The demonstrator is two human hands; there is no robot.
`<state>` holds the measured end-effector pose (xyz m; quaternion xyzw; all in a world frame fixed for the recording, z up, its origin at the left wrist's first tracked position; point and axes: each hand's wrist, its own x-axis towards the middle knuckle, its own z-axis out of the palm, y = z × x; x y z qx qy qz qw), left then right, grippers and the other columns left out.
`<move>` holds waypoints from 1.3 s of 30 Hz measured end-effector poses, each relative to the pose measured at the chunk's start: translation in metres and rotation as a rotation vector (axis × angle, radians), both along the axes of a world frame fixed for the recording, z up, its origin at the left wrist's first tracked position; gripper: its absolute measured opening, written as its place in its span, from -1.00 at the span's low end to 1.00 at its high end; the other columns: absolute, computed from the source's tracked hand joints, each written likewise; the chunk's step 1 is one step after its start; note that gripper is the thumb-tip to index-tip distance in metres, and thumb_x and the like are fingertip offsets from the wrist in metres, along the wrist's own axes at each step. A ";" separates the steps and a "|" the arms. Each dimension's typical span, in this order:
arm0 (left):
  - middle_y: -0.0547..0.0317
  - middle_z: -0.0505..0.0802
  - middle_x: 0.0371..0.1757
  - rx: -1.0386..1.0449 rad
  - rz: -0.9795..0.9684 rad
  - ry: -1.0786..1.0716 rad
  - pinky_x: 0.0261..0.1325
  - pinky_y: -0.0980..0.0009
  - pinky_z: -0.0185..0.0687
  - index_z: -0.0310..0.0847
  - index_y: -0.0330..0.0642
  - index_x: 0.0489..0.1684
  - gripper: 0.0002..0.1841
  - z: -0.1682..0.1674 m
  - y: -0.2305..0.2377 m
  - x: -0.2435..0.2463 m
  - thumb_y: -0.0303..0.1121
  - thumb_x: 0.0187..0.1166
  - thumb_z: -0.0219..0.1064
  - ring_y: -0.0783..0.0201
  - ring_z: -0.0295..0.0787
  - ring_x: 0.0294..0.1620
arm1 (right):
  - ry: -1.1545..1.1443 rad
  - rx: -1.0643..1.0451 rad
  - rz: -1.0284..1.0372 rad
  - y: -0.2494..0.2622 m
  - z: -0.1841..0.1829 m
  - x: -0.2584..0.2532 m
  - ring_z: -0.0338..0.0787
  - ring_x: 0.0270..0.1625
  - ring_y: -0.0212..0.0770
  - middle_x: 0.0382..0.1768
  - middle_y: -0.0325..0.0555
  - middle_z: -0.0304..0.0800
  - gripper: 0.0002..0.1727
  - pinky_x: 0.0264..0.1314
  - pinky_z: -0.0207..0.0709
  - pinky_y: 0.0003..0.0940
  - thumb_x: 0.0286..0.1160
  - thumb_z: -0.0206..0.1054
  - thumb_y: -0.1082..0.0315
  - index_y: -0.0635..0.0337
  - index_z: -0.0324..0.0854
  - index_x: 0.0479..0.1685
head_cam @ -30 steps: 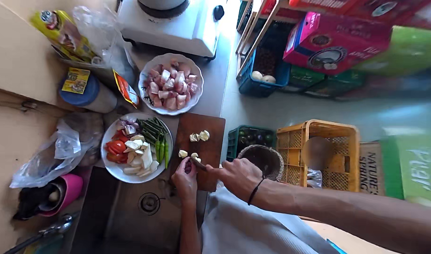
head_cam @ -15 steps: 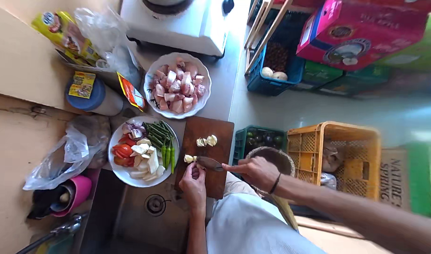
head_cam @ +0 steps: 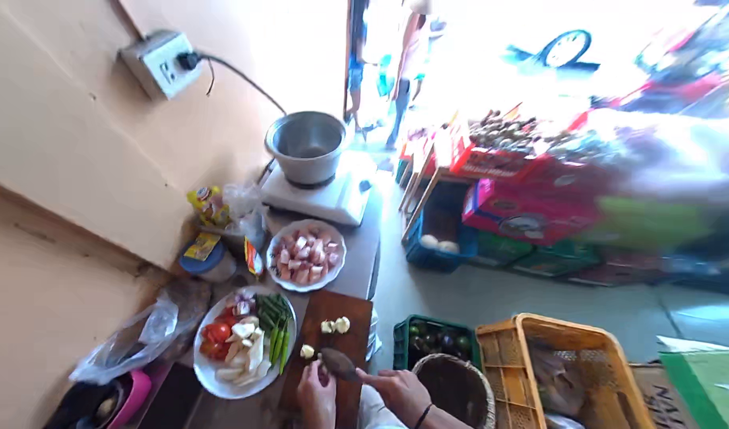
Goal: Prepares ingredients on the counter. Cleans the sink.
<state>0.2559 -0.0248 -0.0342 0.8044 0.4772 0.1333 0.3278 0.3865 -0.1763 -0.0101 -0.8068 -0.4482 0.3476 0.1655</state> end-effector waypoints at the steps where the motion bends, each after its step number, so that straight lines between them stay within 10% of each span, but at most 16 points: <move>1: -0.31 0.86 -0.03 -0.008 0.003 0.015 0.15 -0.09 0.75 0.78 -0.46 0.07 -0.66 0.001 -0.005 -0.001 -0.55 0.31 0.53 -0.17 0.87 -0.03 | 0.005 -0.031 0.025 0.001 0.003 0.002 0.89 -0.01 0.23 0.00 0.10 0.91 -0.42 0.08 0.65 0.32 0.77 0.06 0.33 -0.55 0.49 0.66; 16: -0.33 0.85 0.06 0.082 -0.003 -0.064 0.20 -0.13 0.72 0.75 -0.44 0.14 -0.67 -0.012 -0.002 -0.002 -0.48 0.43 0.46 -0.21 0.86 0.04 | -0.233 0.091 0.018 -0.001 0.006 0.025 0.91 -0.08 0.19 -0.08 0.06 0.93 -0.47 0.02 0.69 0.28 0.75 0.12 0.31 -0.53 0.59 0.58; 21: -0.20 0.87 0.15 -0.190 -0.005 -0.291 0.25 0.19 0.81 0.58 -0.46 0.41 -0.55 -0.015 -0.010 -0.010 -0.50 0.54 0.40 0.10 0.91 0.08 | -0.215 0.238 -0.133 -0.002 0.011 0.012 0.92 -0.15 0.15 -0.13 0.01 0.95 -0.54 -0.05 0.72 0.27 0.77 0.15 0.31 -0.38 0.69 0.50; 25: -0.17 0.89 0.02 -0.192 0.133 -0.457 0.12 0.25 0.84 0.62 -0.51 0.26 -0.67 -0.028 -0.010 -0.033 -0.57 0.55 0.32 0.16 0.92 -0.05 | -0.222 0.297 -0.102 -0.003 -0.002 0.001 0.90 -0.29 0.14 -0.26 0.01 0.94 -0.59 -0.21 0.71 0.25 0.74 0.20 0.26 -0.38 0.77 0.41; 30: -0.11 0.90 -0.14 0.103 0.092 -0.225 0.01 0.23 0.84 0.78 -0.40 0.05 -0.78 -0.025 0.017 -0.040 -0.55 0.51 0.37 0.15 0.91 -0.18 | -0.205 0.207 0.005 -0.005 -0.015 0.000 0.88 -0.33 0.12 -0.31 -0.01 0.91 -0.60 -0.24 0.69 0.23 0.74 0.21 0.20 -0.47 0.74 0.43; 36: -0.10 0.72 0.47 0.219 -0.240 0.146 0.18 0.10 0.79 0.72 -0.15 0.37 -0.57 -0.014 0.047 -0.016 -0.61 0.56 0.21 -0.07 0.85 0.18 | -0.277 0.173 -0.054 0.008 -0.001 0.013 0.90 -0.28 0.12 -0.28 -0.02 0.93 -0.60 -0.19 0.68 0.25 0.80 0.13 0.15 -0.47 0.72 0.46; 39: -0.04 0.82 0.27 0.253 -0.353 0.277 0.12 0.12 0.78 0.80 -0.16 0.21 -0.68 -0.006 0.051 -0.008 -0.55 0.62 0.20 -0.03 0.84 0.13 | -0.259 0.177 -0.085 0.010 0.006 0.009 0.91 -0.25 0.10 -0.26 -0.04 0.95 -0.61 -0.17 0.69 0.24 0.82 0.10 0.10 -0.45 0.73 0.44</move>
